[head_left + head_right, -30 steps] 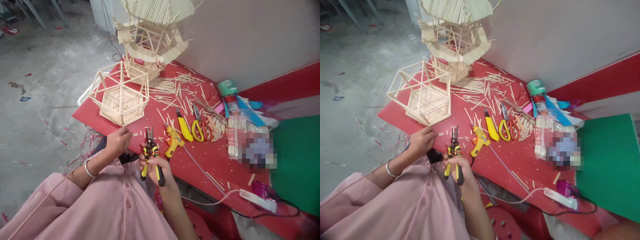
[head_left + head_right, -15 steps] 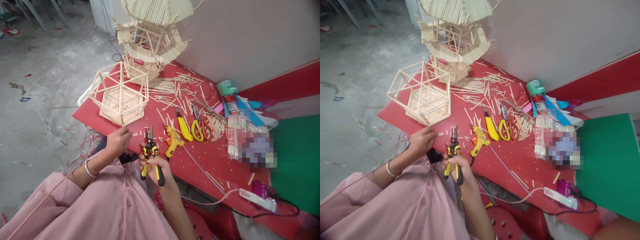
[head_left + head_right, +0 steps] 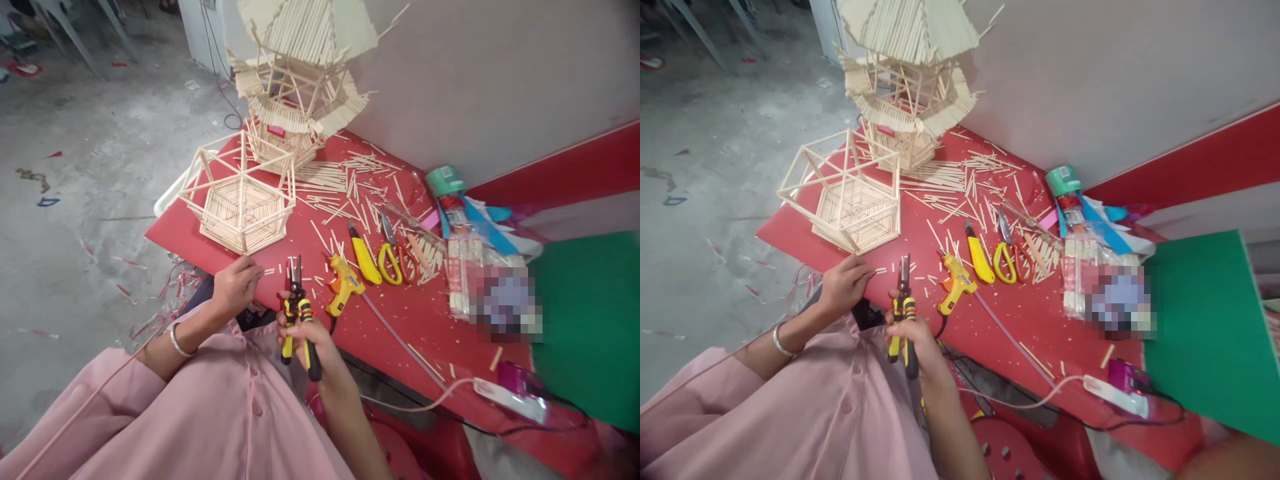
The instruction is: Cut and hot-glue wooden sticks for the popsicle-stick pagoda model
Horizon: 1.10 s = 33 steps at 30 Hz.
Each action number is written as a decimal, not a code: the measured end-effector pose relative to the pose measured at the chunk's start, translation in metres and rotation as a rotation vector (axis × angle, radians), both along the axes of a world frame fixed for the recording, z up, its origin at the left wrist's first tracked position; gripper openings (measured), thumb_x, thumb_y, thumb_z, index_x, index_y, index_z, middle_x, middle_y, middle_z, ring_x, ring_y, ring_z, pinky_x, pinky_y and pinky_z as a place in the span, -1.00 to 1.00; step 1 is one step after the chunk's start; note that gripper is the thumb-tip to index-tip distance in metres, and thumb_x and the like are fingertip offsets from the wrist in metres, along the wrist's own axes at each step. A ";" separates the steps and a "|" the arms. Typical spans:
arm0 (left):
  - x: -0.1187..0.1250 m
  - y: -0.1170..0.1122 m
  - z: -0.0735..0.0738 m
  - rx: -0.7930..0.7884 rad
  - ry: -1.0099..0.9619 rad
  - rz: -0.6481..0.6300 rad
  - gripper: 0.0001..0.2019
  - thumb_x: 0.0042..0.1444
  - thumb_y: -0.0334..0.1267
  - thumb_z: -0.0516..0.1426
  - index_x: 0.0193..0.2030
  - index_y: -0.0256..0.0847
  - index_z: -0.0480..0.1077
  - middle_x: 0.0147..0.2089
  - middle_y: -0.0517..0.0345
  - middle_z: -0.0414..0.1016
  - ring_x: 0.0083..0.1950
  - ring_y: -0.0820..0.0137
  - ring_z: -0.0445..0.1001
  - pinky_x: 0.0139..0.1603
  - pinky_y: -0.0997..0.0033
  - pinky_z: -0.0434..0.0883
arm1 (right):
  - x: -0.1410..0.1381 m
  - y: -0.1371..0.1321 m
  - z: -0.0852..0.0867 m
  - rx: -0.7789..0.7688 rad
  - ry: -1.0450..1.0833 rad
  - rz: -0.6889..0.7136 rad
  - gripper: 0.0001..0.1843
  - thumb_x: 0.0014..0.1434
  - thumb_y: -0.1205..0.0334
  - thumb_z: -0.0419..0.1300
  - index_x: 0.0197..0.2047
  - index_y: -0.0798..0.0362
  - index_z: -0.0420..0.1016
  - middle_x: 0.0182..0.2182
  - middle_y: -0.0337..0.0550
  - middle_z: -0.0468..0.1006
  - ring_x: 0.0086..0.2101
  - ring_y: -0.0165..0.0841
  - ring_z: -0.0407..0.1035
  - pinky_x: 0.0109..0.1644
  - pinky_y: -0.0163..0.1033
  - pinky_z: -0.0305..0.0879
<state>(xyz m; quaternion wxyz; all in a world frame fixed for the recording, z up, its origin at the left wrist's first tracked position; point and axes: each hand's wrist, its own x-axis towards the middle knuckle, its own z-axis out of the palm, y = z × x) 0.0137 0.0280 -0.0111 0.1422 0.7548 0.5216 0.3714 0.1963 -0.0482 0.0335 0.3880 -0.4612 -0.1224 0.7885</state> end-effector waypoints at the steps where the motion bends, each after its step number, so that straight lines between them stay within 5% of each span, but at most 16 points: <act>1: 0.001 0.001 0.005 -0.016 -0.096 0.016 -0.82 0.23 -0.35 0.10 -0.29 -0.18 0.55 -0.32 0.12 0.52 -0.33 0.48 0.47 -0.35 0.53 0.34 | 0.000 -0.003 0.001 0.029 -0.082 0.034 -0.40 -0.20 0.34 0.25 0.00 -0.05 0.41 -0.36 -0.29 0.39 -0.45 -0.44 0.23 -0.37 -0.32 0.19; 7: 0.015 0.008 0.034 -0.102 -0.378 0.022 -0.88 0.14 -0.38 0.18 -0.38 -0.20 0.55 -0.45 0.20 0.44 -0.47 0.52 0.38 -0.46 0.54 0.32 | -0.003 -0.008 0.012 0.319 -0.522 0.232 -0.32 -0.15 0.40 0.17 0.12 -0.04 0.31 -0.37 -0.35 0.35 -0.42 -0.46 0.21 -0.29 -0.32 0.19; 13: 0.026 0.004 0.038 -0.102 -0.451 -0.009 -0.88 0.12 -0.41 0.19 -0.35 -0.20 0.57 -0.44 0.19 0.47 -0.47 0.51 0.38 -0.47 0.54 0.32 | -0.011 -0.003 0.009 0.471 -0.770 0.270 -0.20 -0.09 0.41 0.14 0.28 0.02 0.12 -0.33 -0.32 0.40 -0.46 -0.45 0.25 -0.29 -0.28 0.25; 21: 0.026 0.003 0.043 -0.080 -0.394 -0.028 -0.83 0.15 -0.40 0.14 -0.38 -0.20 0.56 -0.42 0.15 0.50 -0.43 0.49 0.44 -0.41 0.51 0.38 | -0.013 0.000 0.008 0.532 -0.761 0.255 -0.22 -0.01 0.39 0.19 0.30 -0.01 0.11 -0.07 -0.13 0.48 -0.24 -0.32 0.41 -0.10 -0.19 0.34; 28: 0.026 0.003 0.040 -0.053 -0.349 -0.077 -0.84 0.21 -0.33 0.13 -0.34 -0.20 0.54 -0.39 0.12 0.56 -0.38 0.46 0.49 -0.33 0.51 0.41 | -0.015 0.002 0.005 0.504 -0.743 0.146 -0.33 -0.09 0.45 0.16 0.15 -0.01 0.26 -0.41 -0.35 0.40 -0.49 -0.44 0.25 -0.40 -0.32 0.21; 33: 0.021 0.008 0.045 -0.267 -0.349 -0.197 -0.75 0.24 -0.27 0.07 -0.43 -0.23 0.47 -0.51 0.18 0.48 -0.48 0.48 0.41 -0.40 0.54 0.33 | -0.008 0.003 0.004 0.504 -0.717 0.201 -0.27 -0.13 0.46 0.15 0.18 -0.01 0.24 -0.39 -0.34 0.39 -0.47 -0.44 0.24 -0.37 -0.31 0.21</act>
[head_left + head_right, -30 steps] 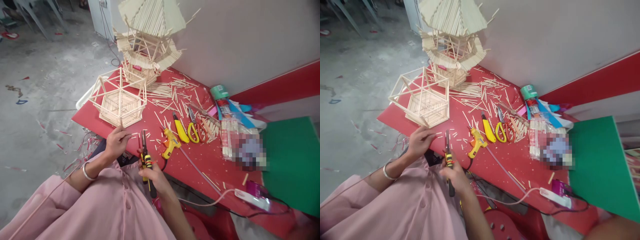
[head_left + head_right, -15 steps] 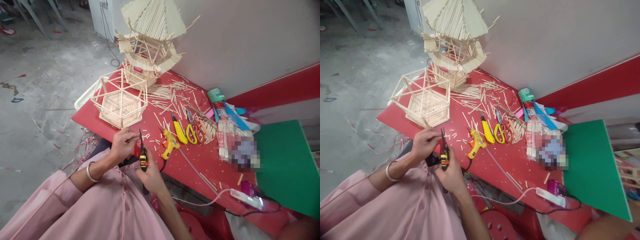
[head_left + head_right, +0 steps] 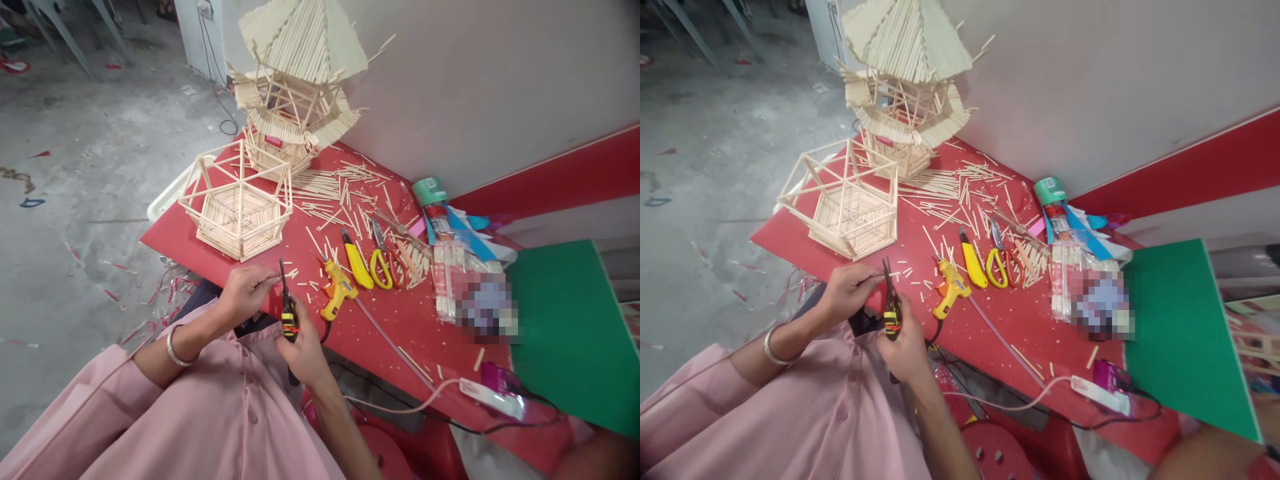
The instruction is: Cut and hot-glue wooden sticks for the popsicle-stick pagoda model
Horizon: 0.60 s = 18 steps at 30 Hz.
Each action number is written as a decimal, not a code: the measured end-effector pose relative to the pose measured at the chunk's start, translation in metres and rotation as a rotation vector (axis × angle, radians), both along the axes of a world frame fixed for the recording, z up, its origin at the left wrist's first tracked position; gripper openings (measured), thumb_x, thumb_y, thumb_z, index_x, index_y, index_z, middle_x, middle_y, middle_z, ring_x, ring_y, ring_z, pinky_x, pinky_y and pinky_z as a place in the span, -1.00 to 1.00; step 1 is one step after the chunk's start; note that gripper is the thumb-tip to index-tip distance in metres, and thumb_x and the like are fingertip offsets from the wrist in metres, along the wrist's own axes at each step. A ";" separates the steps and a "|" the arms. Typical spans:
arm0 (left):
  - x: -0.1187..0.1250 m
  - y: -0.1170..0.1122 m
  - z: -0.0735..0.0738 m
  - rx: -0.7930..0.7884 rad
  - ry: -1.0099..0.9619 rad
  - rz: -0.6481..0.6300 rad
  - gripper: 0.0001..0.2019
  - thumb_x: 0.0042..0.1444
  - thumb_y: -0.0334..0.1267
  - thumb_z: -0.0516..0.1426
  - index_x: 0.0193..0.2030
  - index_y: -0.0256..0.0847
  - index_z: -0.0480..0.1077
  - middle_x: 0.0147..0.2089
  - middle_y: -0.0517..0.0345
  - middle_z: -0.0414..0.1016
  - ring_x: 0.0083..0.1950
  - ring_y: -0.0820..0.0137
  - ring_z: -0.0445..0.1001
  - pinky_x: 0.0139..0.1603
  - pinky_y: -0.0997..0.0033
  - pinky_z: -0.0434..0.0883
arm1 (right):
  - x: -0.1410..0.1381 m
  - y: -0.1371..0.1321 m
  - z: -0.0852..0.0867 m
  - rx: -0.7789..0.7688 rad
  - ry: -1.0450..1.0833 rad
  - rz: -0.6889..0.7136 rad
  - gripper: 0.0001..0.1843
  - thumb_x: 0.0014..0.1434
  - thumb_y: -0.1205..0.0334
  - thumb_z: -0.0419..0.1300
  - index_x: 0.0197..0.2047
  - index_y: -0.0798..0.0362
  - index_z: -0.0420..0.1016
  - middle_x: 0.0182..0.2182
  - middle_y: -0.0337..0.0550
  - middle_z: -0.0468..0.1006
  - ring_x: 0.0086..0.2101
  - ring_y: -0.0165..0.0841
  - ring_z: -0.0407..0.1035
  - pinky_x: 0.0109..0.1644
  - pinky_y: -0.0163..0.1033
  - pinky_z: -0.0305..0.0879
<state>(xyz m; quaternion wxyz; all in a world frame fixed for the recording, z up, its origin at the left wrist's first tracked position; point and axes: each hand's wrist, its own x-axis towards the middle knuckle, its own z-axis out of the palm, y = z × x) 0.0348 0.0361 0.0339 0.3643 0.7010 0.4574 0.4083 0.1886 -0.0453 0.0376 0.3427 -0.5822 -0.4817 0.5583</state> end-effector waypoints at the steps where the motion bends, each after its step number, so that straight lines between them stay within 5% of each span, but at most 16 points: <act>1: -0.001 0.002 0.003 -0.071 -0.008 -0.042 -0.71 0.25 -0.24 0.06 -0.48 -0.24 0.43 -0.57 0.22 0.41 -0.52 0.50 0.36 -0.45 0.55 0.29 | 0.001 0.000 0.001 -0.001 0.019 0.006 -0.26 -0.12 0.46 0.15 0.19 -0.02 0.23 -0.38 -0.33 0.40 -0.46 -0.43 0.25 -0.36 -0.30 0.21; 9: -0.003 0.005 0.016 -0.377 -0.133 -0.132 -0.62 0.16 -0.10 0.10 -0.60 -0.25 0.24 -0.64 0.31 0.11 -0.58 0.57 0.07 -0.56 0.54 0.08 | 0.003 -0.004 -0.003 -0.013 0.032 0.004 -0.28 -0.14 0.51 0.13 0.15 -0.01 0.27 -0.40 -0.35 0.39 -0.45 -0.43 0.26 -0.35 -0.32 0.21; 18: -0.008 0.011 0.010 -0.830 -0.372 -0.209 -0.59 0.02 0.10 0.21 -0.51 -0.25 0.35 -0.72 0.36 0.14 -0.71 0.63 -0.03 -0.68 0.56 -0.05 | 0.000 -0.005 0.006 0.019 0.087 0.022 -0.24 -0.13 0.48 0.12 0.19 -0.05 0.23 -0.27 -0.27 0.45 -0.35 -0.38 0.32 -0.20 -0.26 0.30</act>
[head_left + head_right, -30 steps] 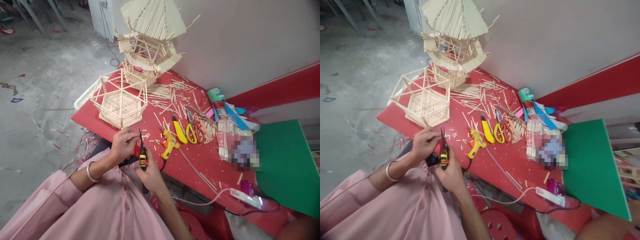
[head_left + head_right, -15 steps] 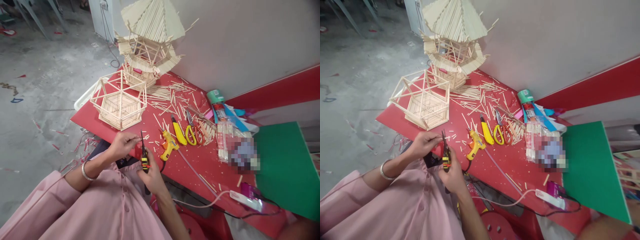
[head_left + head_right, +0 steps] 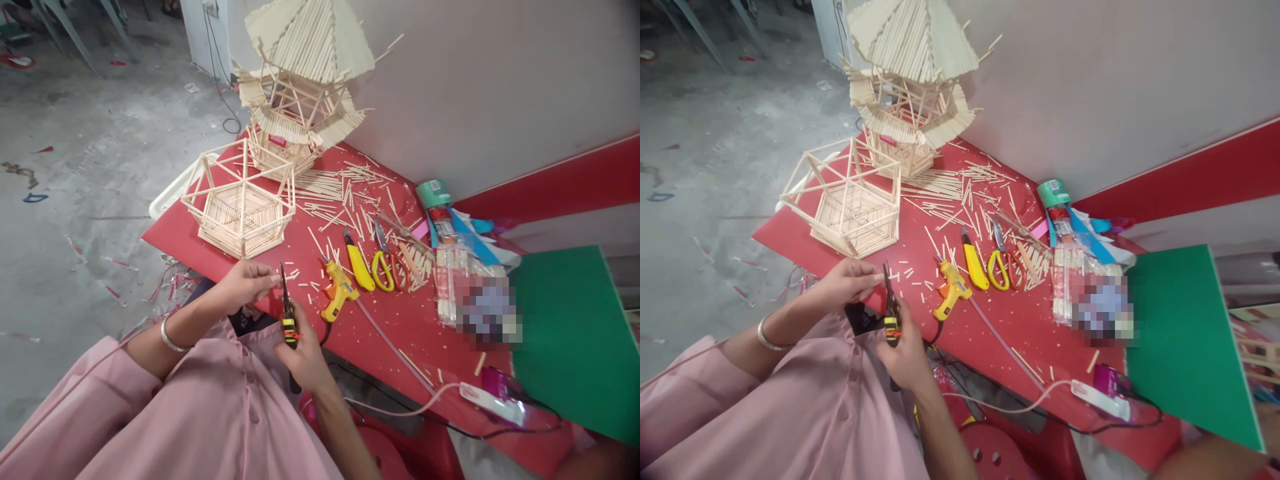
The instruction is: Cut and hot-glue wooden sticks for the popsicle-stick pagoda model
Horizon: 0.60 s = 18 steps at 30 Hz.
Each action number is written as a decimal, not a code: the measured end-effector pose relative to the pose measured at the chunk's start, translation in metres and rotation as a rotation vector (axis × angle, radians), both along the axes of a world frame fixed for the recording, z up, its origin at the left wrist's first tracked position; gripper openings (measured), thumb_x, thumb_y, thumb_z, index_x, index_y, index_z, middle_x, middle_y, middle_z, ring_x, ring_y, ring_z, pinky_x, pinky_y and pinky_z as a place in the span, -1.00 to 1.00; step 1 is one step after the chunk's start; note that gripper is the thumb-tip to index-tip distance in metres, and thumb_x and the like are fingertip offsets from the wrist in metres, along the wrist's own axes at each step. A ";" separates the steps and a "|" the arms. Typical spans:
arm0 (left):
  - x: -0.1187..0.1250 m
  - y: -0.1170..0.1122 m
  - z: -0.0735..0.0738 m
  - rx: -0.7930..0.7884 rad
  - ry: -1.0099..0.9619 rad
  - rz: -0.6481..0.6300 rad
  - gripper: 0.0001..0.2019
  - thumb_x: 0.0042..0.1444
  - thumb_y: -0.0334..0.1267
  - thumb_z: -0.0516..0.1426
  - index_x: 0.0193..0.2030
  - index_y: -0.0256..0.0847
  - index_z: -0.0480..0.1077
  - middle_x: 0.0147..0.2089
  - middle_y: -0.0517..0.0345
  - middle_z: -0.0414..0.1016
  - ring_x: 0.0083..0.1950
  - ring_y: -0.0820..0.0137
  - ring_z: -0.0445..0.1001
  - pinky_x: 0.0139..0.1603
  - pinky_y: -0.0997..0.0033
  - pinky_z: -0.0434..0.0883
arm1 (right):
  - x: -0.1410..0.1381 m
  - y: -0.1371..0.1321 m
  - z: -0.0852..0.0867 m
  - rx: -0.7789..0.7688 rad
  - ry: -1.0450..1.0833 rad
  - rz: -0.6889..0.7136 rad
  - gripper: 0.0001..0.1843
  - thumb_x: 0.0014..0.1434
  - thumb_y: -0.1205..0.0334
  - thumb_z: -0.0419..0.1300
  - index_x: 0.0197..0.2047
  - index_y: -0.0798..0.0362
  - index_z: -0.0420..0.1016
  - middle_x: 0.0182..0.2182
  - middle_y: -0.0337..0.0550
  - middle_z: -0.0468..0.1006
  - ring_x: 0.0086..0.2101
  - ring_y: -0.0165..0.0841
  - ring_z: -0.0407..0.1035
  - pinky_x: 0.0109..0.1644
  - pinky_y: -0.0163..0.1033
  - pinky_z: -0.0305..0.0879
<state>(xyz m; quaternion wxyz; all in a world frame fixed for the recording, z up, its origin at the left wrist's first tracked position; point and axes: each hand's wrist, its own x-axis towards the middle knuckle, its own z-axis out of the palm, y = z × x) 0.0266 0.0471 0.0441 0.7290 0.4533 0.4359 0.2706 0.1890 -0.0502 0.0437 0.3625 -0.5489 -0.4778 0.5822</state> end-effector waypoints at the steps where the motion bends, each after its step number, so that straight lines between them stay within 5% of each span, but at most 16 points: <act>1: 0.000 0.001 0.000 -0.023 -0.020 -0.004 -0.59 0.01 0.10 0.22 -0.51 -0.25 0.35 -0.73 0.37 0.12 -0.72 0.64 -0.05 -0.69 0.55 -0.07 | 0.000 -0.001 -0.001 -0.008 -0.009 -0.002 -0.25 -0.13 0.47 0.12 0.18 -0.04 0.24 -0.31 -0.29 0.43 -0.38 -0.40 0.30 -0.24 -0.28 0.28; 10: -0.001 -0.001 -0.001 0.020 -0.016 0.037 -0.57 -0.01 0.12 0.22 -0.50 -0.28 0.39 -0.72 0.36 0.14 -0.70 0.63 -0.03 -0.68 0.55 -0.08 | -0.001 0.002 -0.001 -0.020 -0.062 -0.006 -0.33 -0.16 0.49 0.11 0.09 -0.04 0.30 -0.42 -0.37 0.36 -0.46 -0.43 0.22 -0.35 -0.32 0.19; 18: 0.001 -0.001 -0.003 0.658 0.369 0.183 -0.70 0.19 -0.16 0.10 -0.51 -0.24 0.46 -0.58 0.21 0.39 -0.53 0.51 0.30 -0.47 0.53 0.24 | 0.004 -0.001 0.001 -0.179 0.095 -0.033 -0.31 -0.13 0.44 0.17 0.13 -0.06 0.32 -0.45 -0.39 0.26 -0.49 -0.47 0.12 -0.42 -0.34 0.09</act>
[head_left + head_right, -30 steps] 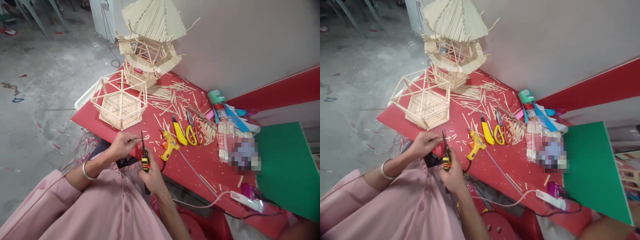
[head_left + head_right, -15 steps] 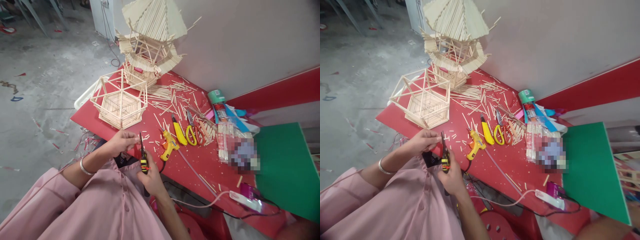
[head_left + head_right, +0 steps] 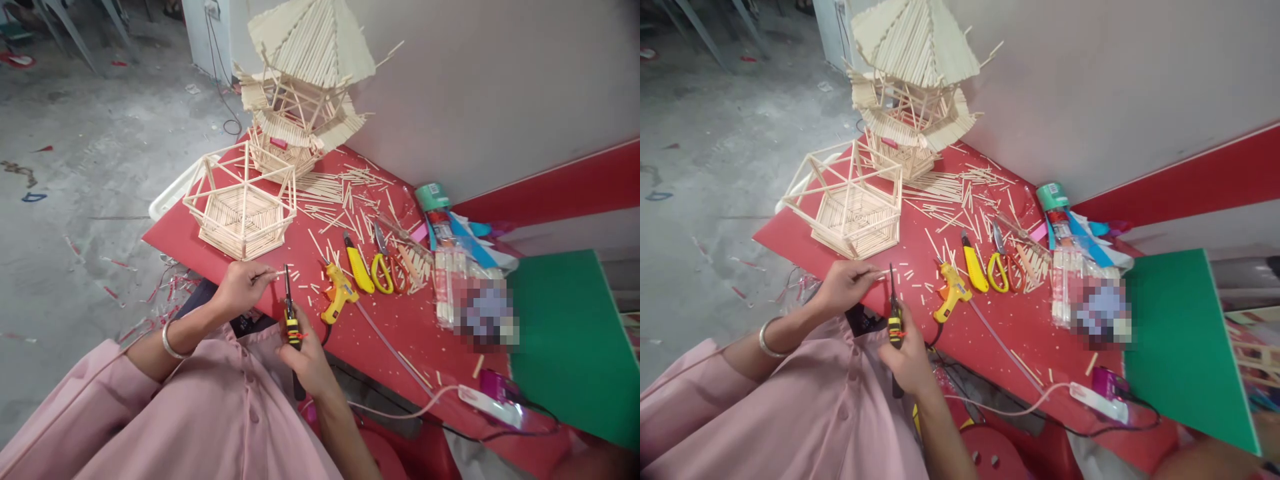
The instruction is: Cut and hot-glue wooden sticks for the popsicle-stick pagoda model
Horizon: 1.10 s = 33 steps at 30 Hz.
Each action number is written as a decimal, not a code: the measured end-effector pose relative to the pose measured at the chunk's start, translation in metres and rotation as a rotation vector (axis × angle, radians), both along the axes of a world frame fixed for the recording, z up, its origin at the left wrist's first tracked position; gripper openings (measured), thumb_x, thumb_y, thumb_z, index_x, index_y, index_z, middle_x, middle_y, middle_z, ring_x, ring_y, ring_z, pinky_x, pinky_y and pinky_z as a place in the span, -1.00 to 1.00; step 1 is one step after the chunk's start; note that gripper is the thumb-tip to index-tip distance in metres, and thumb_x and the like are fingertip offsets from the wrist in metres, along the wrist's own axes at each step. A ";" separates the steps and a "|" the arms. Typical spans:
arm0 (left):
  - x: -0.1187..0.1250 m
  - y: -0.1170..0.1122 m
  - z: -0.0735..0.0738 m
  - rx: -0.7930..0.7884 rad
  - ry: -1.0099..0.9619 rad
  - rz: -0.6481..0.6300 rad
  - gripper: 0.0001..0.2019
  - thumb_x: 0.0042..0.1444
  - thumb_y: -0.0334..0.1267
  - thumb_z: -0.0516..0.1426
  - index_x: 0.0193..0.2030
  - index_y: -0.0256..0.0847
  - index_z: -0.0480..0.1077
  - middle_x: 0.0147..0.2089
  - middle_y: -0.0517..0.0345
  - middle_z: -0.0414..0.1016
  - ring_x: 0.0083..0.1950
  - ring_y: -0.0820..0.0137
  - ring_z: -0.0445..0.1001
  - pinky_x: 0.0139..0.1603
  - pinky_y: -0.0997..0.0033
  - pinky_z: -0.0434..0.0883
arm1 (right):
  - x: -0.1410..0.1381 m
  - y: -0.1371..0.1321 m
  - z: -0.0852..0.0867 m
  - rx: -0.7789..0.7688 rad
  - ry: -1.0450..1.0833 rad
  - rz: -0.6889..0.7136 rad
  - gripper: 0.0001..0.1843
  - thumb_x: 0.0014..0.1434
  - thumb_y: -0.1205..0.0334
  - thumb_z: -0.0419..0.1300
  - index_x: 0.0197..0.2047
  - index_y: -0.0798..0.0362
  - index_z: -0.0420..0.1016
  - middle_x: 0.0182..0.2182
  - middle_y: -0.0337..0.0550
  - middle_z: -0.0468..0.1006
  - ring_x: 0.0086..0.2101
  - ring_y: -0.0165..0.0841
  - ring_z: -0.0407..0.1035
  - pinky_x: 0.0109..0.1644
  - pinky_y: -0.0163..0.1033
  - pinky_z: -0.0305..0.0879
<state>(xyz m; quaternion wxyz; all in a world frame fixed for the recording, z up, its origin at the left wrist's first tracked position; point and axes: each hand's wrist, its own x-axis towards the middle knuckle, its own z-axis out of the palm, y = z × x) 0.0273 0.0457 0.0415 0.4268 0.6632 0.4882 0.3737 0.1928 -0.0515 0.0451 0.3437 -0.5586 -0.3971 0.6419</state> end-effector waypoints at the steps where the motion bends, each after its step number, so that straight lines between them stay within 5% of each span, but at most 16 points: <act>1: 0.000 0.000 0.000 0.066 0.031 0.007 -0.71 0.19 -0.19 0.09 -0.50 -0.23 0.46 -0.55 0.18 0.44 -0.50 0.49 0.35 -0.43 0.53 0.28 | 0.000 -0.001 0.000 -0.002 -0.014 -0.005 -0.33 -0.14 0.45 0.18 0.11 -0.05 0.34 -0.47 -0.40 0.25 -0.49 -0.47 0.12 -0.42 -0.34 0.08; 4: 0.000 -0.002 -0.002 0.143 0.037 -0.003 -0.72 0.20 -0.23 0.08 -0.49 -0.22 0.48 -0.51 0.15 0.49 -0.47 0.46 0.41 -0.38 0.52 0.33 | -0.001 -0.004 0.000 -0.053 0.074 -0.015 -0.39 -0.15 0.45 0.20 0.04 -0.04 0.38 -0.46 -0.38 0.27 -0.48 -0.47 0.12 -0.42 -0.35 0.07; 10: 0.003 0.004 -0.018 -0.051 -0.074 0.041 -0.74 0.21 -0.17 0.11 -0.42 -0.25 0.50 -0.60 0.24 0.41 -0.58 0.50 0.33 -0.50 0.53 0.29 | 0.001 -0.003 0.009 -0.350 0.715 -0.109 -0.34 -0.25 0.42 0.27 0.01 -0.10 0.40 -0.43 -0.34 0.26 -0.51 -0.50 0.10 -0.46 -0.38 0.06; 15: 0.022 0.020 -0.030 0.216 0.377 0.107 -0.88 0.18 -0.30 0.16 -0.24 -0.17 0.56 -0.20 0.06 0.60 -0.22 0.33 0.52 -0.33 0.44 0.34 | 0.003 0.013 0.008 -0.424 0.752 -0.264 -0.35 -0.25 0.47 0.23 -0.01 -0.10 0.41 -0.42 -0.32 0.31 -0.54 -0.52 0.08 -0.49 -0.41 0.09; 18: 0.030 0.025 -0.032 0.265 0.544 0.128 -0.69 0.17 -0.30 0.18 0.06 -0.11 0.48 0.08 0.03 0.53 -0.09 0.26 0.52 -0.37 0.41 0.32 | 0.005 0.018 0.003 -0.469 0.836 -0.292 -0.40 -0.22 0.40 0.21 -0.01 -0.06 0.42 -0.42 -0.29 0.34 -0.52 -0.49 0.14 -0.44 -0.36 0.18; 23: 0.017 0.017 -0.040 0.273 0.559 0.147 -0.75 0.29 -0.25 0.04 -0.04 -0.10 0.53 -0.11 0.07 0.57 -0.22 0.35 0.52 -0.38 0.44 0.31 | 0.011 0.007 0.001 -0.488 0.888 -0.192 -0.36 -0.18 0.34 0.23 0.06 -0.06 0.43 -0.39 -0.26 0.41 -0.45 -0.45 0.23 -0.33 -0.31 0.24; 28: 0.001 0.007 -0.054 0.398 0.445 0.136 -0.76 0.29 -0.23 0.04 -0.22 -0.14 0.55 -0.28 0.09 0.58 -0.25 0.40 0.53 -0.27 0.49 0.36 | 0.029 -0.013 0.023 -0.225 0.477 -0.164 -0.35 -0.13 0.26 0.33 0.11 -0.09 0.43 -0.29 -0.22 0.45 -0.40 -0.42 0.29 -0.31 -0.30 0.24; 33: 0.003 0.005 -0.053 0.440 0.414 0.110 -0.76 0.28 -0.25 0.05 -0.23 -0.16 0.55 -0.28 0.08 0.59 -0.27 0.39 0.53 -0.28 0.49 0.38 | 0.085 0.005 0.046 0.132 -0.514 -0.271 -0.14 -0.05 0.03 0.35 0.31 -0.09 0.20 -0.11 -0.12 0.50 -0.19 -0.23 0.39 -0.04 -0.09 0.32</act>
